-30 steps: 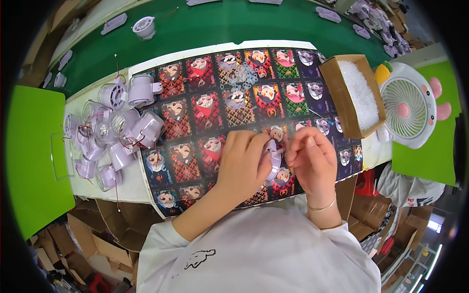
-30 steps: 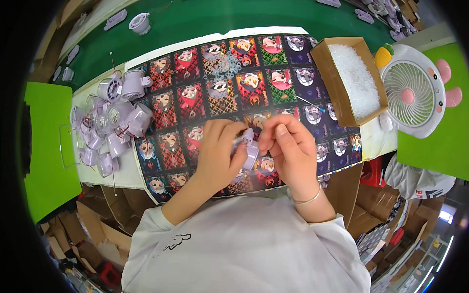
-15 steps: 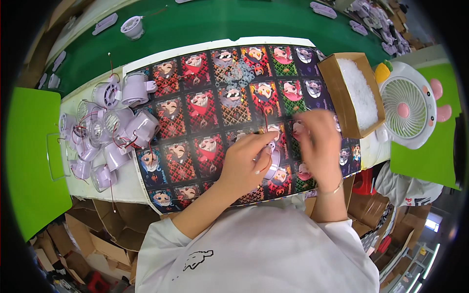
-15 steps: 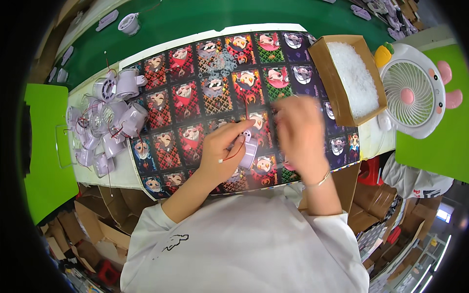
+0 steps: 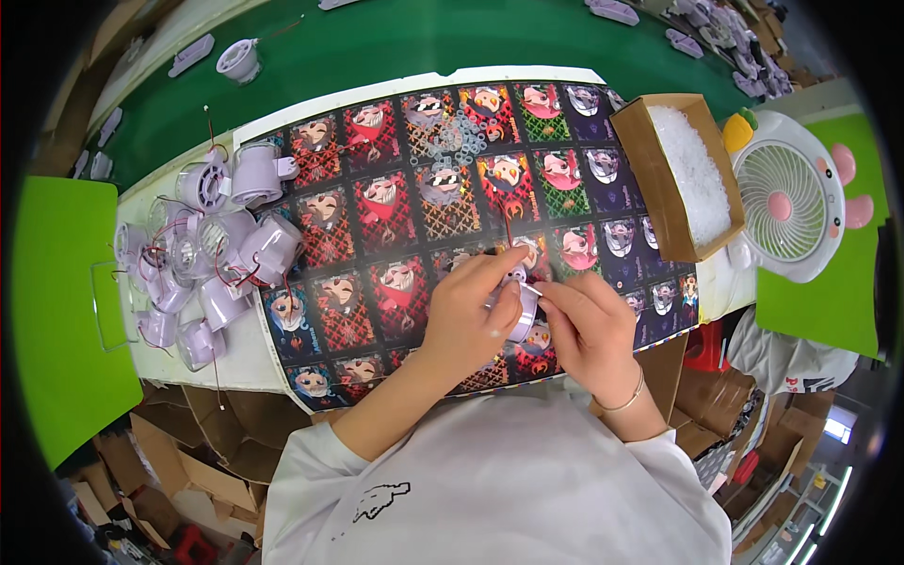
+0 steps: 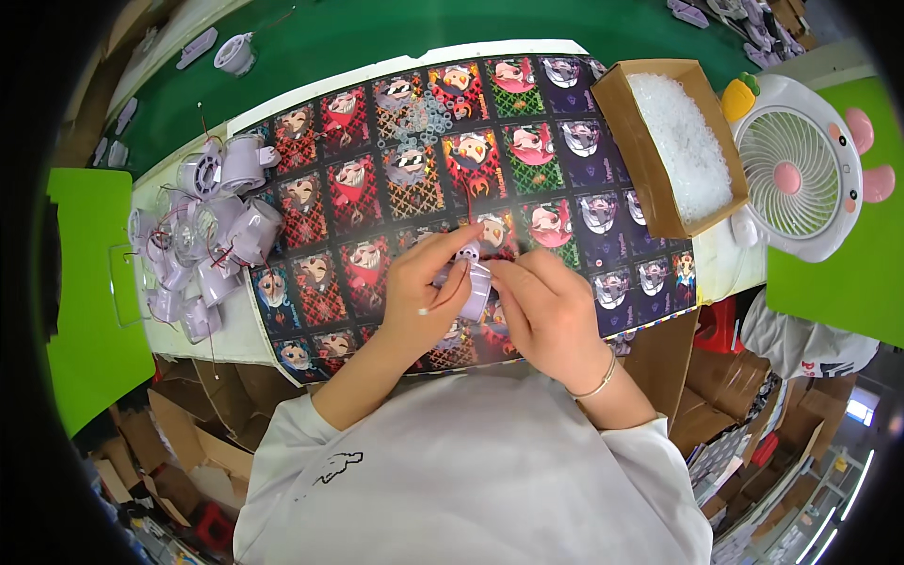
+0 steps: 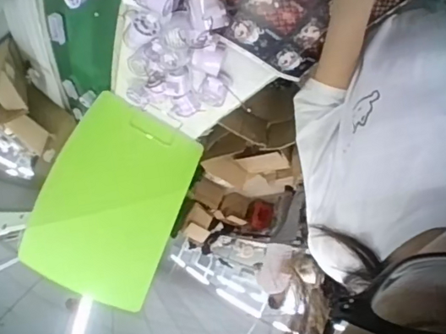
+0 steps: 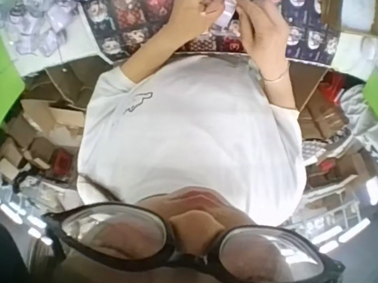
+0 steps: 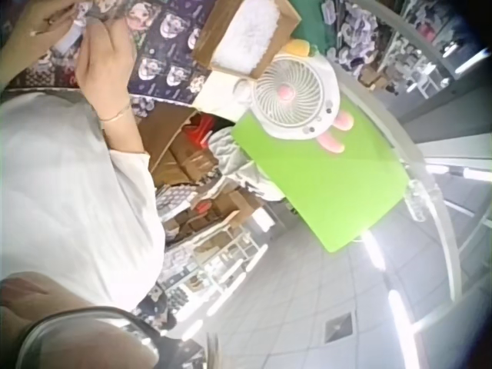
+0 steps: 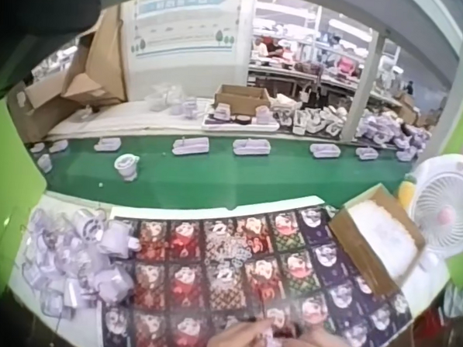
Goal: The person assembles small portable fans by inserting internal circuitry into a fan casing and securing it with a screwdriver.
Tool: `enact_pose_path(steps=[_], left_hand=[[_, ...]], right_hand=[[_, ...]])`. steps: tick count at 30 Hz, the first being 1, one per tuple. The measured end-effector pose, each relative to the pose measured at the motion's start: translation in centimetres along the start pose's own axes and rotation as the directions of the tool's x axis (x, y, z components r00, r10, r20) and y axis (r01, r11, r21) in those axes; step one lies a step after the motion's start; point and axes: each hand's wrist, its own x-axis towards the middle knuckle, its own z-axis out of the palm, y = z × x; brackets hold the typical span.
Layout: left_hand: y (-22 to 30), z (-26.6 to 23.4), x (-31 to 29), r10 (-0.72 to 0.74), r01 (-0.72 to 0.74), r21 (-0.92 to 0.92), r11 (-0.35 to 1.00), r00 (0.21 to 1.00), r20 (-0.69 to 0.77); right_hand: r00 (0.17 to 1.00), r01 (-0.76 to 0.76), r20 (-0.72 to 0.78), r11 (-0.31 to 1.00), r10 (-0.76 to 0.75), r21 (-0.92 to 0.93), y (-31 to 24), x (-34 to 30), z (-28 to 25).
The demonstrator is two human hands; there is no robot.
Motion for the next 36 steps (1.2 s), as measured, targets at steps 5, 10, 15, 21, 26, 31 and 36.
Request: enact_pose_path(steps=[5, 10, 15, 21, 26, 31, 36], left_hand=[[-0.2, 0.2, -0.1, 0.034, -0.034, -0.001, 0.999, 0.999, -0.026], [0.2, 0.6, 0.0, -0.069, 0.069, -0.001, 0.998, 0.997, -0.024], [0.1, 1.3, -0.8, 0.053, -0.053, -0.001, 0.999, 0.997, -0.060], [0.6, 1.2, -0.6, -0.008, 0.008, -0.012, 1.000, 0.999, -0.045], [0.3, 1.3, -0.7, -0.018, 0.017, -0.020, 1.000, 0.998, -0.055], [0.4, 1.5, -0.5, 0.005, -0.006, -0.020, 1.000, 0.997, -0.077], [0.2, 1.3, -0.5, 0.046, -0.045, 0.011, 0.999, 0.994, -0.104]], right_hand=[[0.996, -0.047, -0.076, 0.997, 0.042, -0.060, -0.5, -0.8, 1.1], [0.956, -0.242, -0.203, 0.962, 0.213, -0.130, -1.4, -0.5, 2.4], [0.969, -0.191, -0.161, 0.981, 0.185, -0.024, -0.8, 1.4, 0.9], [0.986, -0.164, -0.023, 0.986, 0.164, 0.024, -1.0, -0.6, -0.9], [0.974, -0.220, -0.062, 0.976, 0.220, 0.010, -1.8, -0.9, 0.7], [0.950, -0.267, -0.178, 0.963, 0.257, -0.039, -2.1, -1.3, 1.8], [0.979, -0.201, -0.029, 0.980, 0.201, -0.004, -1.5, 0.2, 0.6]])
